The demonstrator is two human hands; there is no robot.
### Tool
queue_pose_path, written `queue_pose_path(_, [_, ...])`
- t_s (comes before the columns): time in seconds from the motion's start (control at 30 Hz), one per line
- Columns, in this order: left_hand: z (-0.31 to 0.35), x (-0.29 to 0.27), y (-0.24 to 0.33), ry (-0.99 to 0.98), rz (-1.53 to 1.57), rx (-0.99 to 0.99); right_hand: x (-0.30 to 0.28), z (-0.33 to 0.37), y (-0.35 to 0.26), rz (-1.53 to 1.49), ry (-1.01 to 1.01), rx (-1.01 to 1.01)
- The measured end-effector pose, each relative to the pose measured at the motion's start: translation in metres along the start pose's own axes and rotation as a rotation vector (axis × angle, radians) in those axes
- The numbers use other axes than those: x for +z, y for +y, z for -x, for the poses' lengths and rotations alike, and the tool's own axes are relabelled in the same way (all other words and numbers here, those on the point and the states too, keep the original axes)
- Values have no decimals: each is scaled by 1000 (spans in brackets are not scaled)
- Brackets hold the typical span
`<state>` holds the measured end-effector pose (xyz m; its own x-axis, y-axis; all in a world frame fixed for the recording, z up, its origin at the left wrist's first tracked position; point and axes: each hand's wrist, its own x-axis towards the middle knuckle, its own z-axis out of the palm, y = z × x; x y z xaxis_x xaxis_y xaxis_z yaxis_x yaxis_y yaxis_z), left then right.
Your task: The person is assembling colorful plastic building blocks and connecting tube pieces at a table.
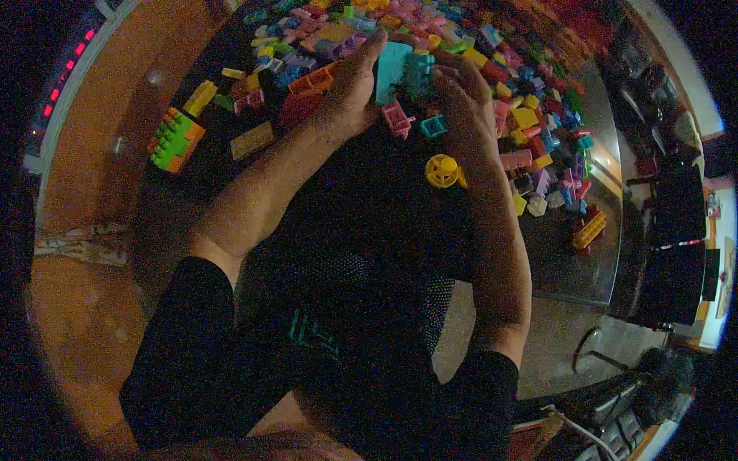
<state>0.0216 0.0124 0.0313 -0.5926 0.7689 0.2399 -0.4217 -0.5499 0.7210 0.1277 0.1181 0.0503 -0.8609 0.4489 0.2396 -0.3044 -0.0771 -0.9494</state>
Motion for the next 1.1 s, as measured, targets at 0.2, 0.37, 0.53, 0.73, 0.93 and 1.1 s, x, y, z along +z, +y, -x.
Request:
queue_pose_path(0.2, [1, 2, -3, 83, -177, 21, -7, 0, 7, 90, -5, 14])
queue_pose_path(0.37, [0, -2, -11, 163, -34, 53, -2, -1, 13, 74, 14, -34])
queue_pose_path(0.53, [-4, -9, -13, 196, -60, 82, 8, 2, 9, -50, 64, -24])
queue_pose_path(0.73, [-3, -8, -9, 144, 102, 14, 2, 1, 1, 79, 90, -16])
queue_pose_path(0.93, [-2, -4, -4, 127, -2, 63, 8, 5, -2, 221, 84, -60])
queue_pose_path(1.1, [-8, -9, 8, 165, -43, 121, 12, 7, 3, 324, -4, -73])
